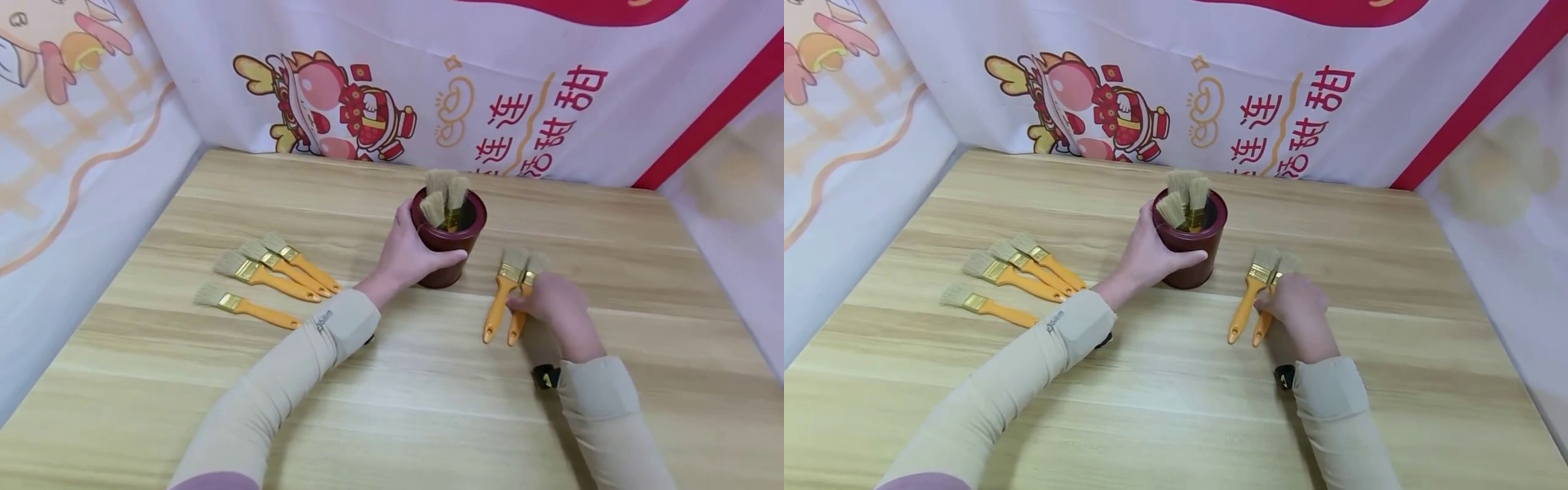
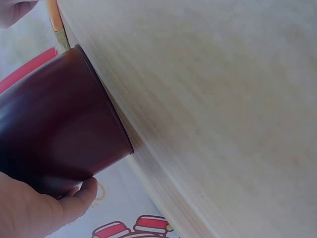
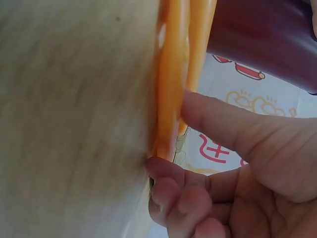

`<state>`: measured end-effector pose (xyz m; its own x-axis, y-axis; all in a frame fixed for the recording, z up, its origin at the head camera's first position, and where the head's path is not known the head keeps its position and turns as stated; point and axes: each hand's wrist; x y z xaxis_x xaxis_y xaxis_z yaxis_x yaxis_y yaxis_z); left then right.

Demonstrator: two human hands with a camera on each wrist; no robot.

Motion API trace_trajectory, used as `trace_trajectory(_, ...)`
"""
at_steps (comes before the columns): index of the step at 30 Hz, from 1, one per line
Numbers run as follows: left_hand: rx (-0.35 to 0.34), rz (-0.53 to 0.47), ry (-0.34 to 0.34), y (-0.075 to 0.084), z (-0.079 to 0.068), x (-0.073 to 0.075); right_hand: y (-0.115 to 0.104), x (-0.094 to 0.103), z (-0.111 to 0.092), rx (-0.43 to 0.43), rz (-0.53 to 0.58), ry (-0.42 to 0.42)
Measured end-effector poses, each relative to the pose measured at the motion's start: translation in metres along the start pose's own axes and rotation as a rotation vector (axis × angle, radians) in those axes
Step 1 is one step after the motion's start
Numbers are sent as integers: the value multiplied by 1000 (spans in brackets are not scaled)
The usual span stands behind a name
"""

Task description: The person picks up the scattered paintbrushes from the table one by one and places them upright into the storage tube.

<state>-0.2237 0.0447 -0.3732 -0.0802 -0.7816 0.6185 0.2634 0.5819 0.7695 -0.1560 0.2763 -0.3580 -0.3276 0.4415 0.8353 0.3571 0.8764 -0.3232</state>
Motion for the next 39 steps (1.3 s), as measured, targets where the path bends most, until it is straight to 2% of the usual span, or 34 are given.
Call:
trace_trajectory(6,-2,7,3,0,0,3,3,3,3,25,20,24)
trace_trajectory(14,-3,15,15,-3,1,4,13,5,9,-28,33,79)
trace_trajectory(22,9,27,35,-6,-1,4,12,6,18,-36,10,114)
trace_trajectory(29,-10,-8,9,-4,0,-1,24,7,10,-15,85,136)
trace_trajectory(31,-11,-16,4,-3,0,-2,28,9,6,17,120,169)
trace_trajectory(34,-7,-17,3,-2,0,-2,29,11,0,75,240,239)
trace_trajectory(39,-15,-12,9,-1,1,1,21,17,-7,215,433,447)
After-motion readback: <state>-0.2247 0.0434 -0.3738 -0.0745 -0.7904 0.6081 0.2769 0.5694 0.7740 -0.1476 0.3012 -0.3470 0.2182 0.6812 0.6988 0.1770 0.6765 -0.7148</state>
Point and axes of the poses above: each hand's wrist, its own z-axis towards the middle knuckle, its own x-axis out of the back of the hand, y = z × x, and after that the axes turned 14 degrees about z, right-handed
